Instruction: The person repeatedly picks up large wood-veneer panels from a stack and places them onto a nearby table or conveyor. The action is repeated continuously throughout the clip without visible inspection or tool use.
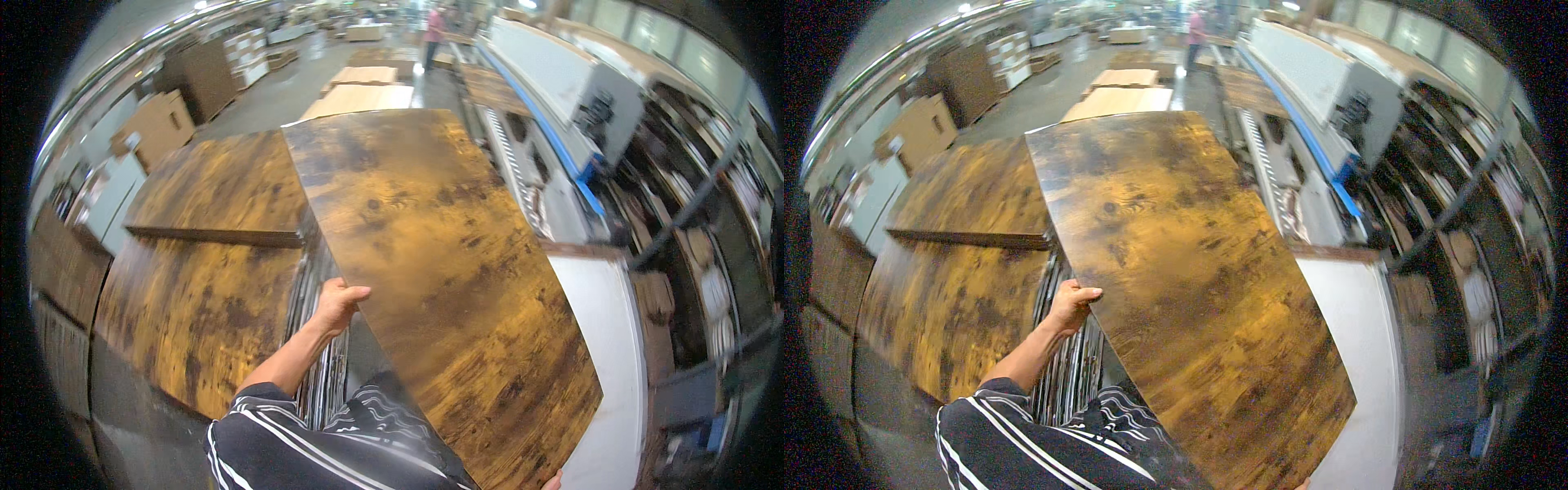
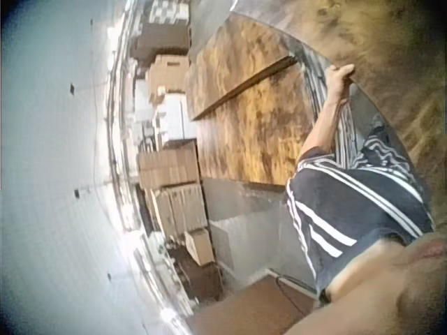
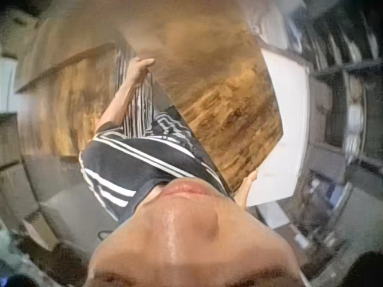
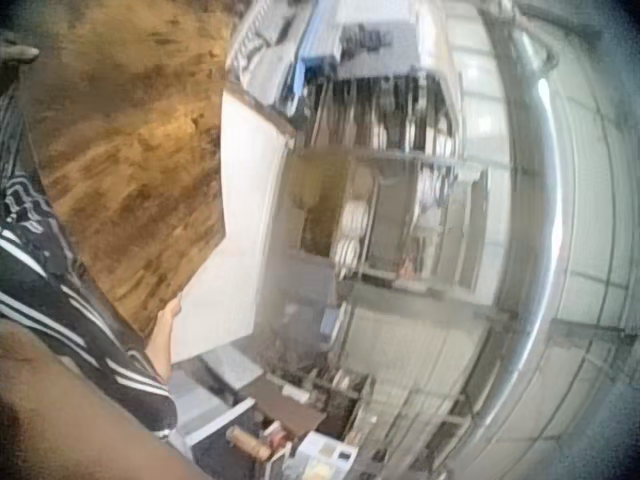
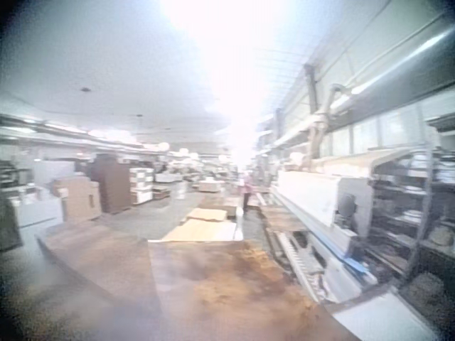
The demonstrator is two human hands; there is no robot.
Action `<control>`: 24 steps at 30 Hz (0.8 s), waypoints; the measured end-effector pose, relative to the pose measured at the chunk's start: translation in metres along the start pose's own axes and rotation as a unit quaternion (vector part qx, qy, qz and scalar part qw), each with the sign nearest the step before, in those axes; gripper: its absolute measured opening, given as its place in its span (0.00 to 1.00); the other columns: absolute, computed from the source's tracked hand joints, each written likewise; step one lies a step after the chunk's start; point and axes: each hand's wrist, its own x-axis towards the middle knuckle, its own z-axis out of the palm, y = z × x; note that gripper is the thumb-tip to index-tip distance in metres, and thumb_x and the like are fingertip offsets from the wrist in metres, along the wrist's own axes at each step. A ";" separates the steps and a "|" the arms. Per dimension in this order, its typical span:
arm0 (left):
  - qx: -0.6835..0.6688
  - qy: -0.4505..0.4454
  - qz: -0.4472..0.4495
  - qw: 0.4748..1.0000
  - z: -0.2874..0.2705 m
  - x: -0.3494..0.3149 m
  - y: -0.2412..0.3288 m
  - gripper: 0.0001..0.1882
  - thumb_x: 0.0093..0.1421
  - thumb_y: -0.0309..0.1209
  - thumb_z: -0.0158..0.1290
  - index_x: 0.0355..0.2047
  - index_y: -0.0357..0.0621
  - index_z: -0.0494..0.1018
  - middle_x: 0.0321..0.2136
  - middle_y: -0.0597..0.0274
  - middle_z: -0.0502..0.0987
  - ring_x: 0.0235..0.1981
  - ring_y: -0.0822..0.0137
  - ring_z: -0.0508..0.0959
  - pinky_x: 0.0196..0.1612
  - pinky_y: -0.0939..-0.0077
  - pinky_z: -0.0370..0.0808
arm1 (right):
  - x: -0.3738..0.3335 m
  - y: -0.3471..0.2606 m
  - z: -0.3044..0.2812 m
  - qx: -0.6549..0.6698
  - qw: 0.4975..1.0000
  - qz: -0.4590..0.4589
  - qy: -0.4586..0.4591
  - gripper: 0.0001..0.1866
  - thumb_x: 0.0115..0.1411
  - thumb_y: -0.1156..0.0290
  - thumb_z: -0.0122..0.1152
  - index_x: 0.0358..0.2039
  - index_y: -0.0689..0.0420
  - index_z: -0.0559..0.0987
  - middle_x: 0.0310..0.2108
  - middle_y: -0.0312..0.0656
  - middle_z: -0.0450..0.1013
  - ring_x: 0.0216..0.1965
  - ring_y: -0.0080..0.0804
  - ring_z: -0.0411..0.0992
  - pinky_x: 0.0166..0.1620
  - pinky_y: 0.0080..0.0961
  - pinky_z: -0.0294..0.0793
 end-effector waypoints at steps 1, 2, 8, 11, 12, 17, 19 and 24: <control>-0.024 0.009 0.035 0.999 -0.019 -0.008 0.008 0.14 0.49 0.24 0.62 0.37 0.35 0.77 0.33 0.60 0.80 0.35 0.67 0.79 0.44 0.71 0.74 | 0.007 -0.023 0.016 -0.010 1.000 -0.015 -0.020 0.27 0.62 0.46 0.55 0.41 0.63 0.77 0.31 0.41 0.76 0.34 0.35 0.76 0.39 0.35 0.74; 0.001 0.057 0.059 0.997 -0.037 -0.012 0.015 0.13 0.49 0.24 0.62 0.36 0.35 0.77 0.33 0.61 0.80 0.33 0.67 0.78 0.42 0.71 0.74 | 0.014 -0.046 0.032 -0.019 0.999 -0.031 -0.039 0.27 0.62 0.47 0.56 0.41 0.63 0.77 0.30 0.41 0.76 0.34 0.34 0.76 0.39 0.34 0.74; -0.119 0.245 0.149 0.951 -0.126 -0.029 0.033 0.06 0.49 0.19 0.59 0.26 0.38 0.73 0.25 0.63 0.76 0.27 0.71 0.74 0.36 0.75 0.70 | 0.035 -0.213 0.147 -0.073 0.980 -0.129 -0.135 0.26 0.62 0.48 0.56 0.39 0.64 0.78 0.28 0.40 0.76 0.34 0.34 0.76 0.39 0.33 0.74; -0.157 0.280 0.172 0.931 -0.167 -0.033 0.044 0.06 0.50 0.18 0.58 0.26 0.38 0.72 0.25 0.63 0.75 0.28 0.70 0.75 0.37 0.74 0.72 | 0.020 -0.297 0.209 -0.093 0.964 -0.179 -0.174 0.26 0.62 0.48 0.56 0.37 0.64 0.78 0.28 0.40 0.76 0.33 0.33 0.76 0.39 0.32 0.74; -0.165 0.321 0.179 0.915 -0.180 -0.029 0.048 0.06 0.50 0.18 0.57 0.27 0.38 0.72 0.27 0.61 0.76 0.30 0.67 0.76 0.39 0.72 0.73 | 0.011 -0.322 0.231 -0.098 0.957 -0.196 -0.191 0.26 0.62 0.49 0.56 0.37 0.64 0.78 0.27 0.40 0.76 0.33 0.33 0.76 0.39 0.32 0.74; -0.254 0.398 0.184 0.862 -0.235 -0.012 0.056 0.09 0.53 0.18 0.54 0.35 0.34 0.70 0.35 0.55 0.77 0.37 0.60 0.77 0.46 0.63 0.74 | -0.062 -0.428 0.320 -0.096 0.918 -0.262 -0.280 0.25 0.62 0.49 0.56 0.35 0.65 0.79 0.26 0.40 0.76 0.32 0.33 0.76 0.39 0.31 0.74; -0.285 0.463 0.151 0.826 -0.254 0.000 0.057 0.13 0.53 0.16 0.52 0.39 0.37 0.69 0.38 0.56 0.76 0.41 0.56 0.77 0.50 0.59 0.74 | -0.100 -0.453 0.354 -0.053 0.895 -0.274 -0.348 0.20 0.61 0.57 0.57 0.36 0.66 0.78 0.30 0.44 0.76 0.31 0.34 0.76 0.33 0.35 0.75; -0.218 0.498 0.263 0.797 -0.285 0.046 0.072 0.23 0.49 0.14 0.49 0.47 0.43 0.67 0.40 0.59 0.73 0.40 0.61 0.74 0.50 0.62 0.71 | -0.190 -0.486 0.460 -0.085 0.836 -0.276 -0.467 0.21 0.60 0.64 0.60 0.47 0.66 0.73 0.41 0.45 0.75 0.38 0.37 0.75 0.40 0.36 0.75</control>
